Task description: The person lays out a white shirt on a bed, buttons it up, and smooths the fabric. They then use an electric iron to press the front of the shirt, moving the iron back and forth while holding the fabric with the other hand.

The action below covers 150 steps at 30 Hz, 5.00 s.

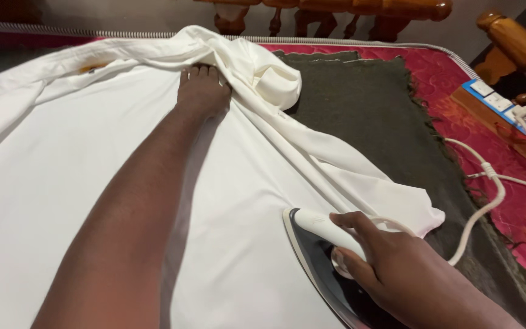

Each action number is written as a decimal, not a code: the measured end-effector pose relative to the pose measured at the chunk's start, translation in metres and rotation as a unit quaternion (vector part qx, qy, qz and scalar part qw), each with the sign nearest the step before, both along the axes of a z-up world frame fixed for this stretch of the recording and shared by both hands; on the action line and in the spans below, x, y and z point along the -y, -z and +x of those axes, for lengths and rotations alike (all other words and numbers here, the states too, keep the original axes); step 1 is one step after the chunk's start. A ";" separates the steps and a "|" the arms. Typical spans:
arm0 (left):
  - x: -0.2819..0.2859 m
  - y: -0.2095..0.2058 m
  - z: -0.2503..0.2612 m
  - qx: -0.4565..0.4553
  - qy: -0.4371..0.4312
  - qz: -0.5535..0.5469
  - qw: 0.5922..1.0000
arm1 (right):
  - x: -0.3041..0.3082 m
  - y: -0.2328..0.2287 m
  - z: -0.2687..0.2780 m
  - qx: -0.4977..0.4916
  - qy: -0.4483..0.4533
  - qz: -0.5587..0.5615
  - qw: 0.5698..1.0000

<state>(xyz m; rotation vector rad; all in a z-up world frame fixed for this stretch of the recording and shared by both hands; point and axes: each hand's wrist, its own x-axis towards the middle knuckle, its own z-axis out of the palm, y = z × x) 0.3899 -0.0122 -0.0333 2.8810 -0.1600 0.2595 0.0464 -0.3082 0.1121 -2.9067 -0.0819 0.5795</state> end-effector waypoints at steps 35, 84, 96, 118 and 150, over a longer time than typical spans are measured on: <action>-0.180 -0.026 -0.104 0.014 -0.001 -0.028 1.000 | -0.149 0.014 0.202 0.149 -0.074 0.064 0.984; -0.196 0.006 -0.094 0.084 0.035 -0.068 0.994 | -0.202 0.027 0.238 0.235 -0.140 0.110 0.956; -0.200 0.009 -0.093 0.077 0.012 -0.093 0.993 | -0.252 0.018 0.288 0.122 -0.122 0.169 0.970; -0.222 0.006 -0.096 0.153 0.087 -0.073 0.982 | -0.273 0.038 0.302 0.178 -0.178 0.181 0.951; -0.223 -0.019 -0.126 0.024 -0.011 -0.620 0.784 | -0.286 0.029 0.267 0.065 -0.200 0.209 0.955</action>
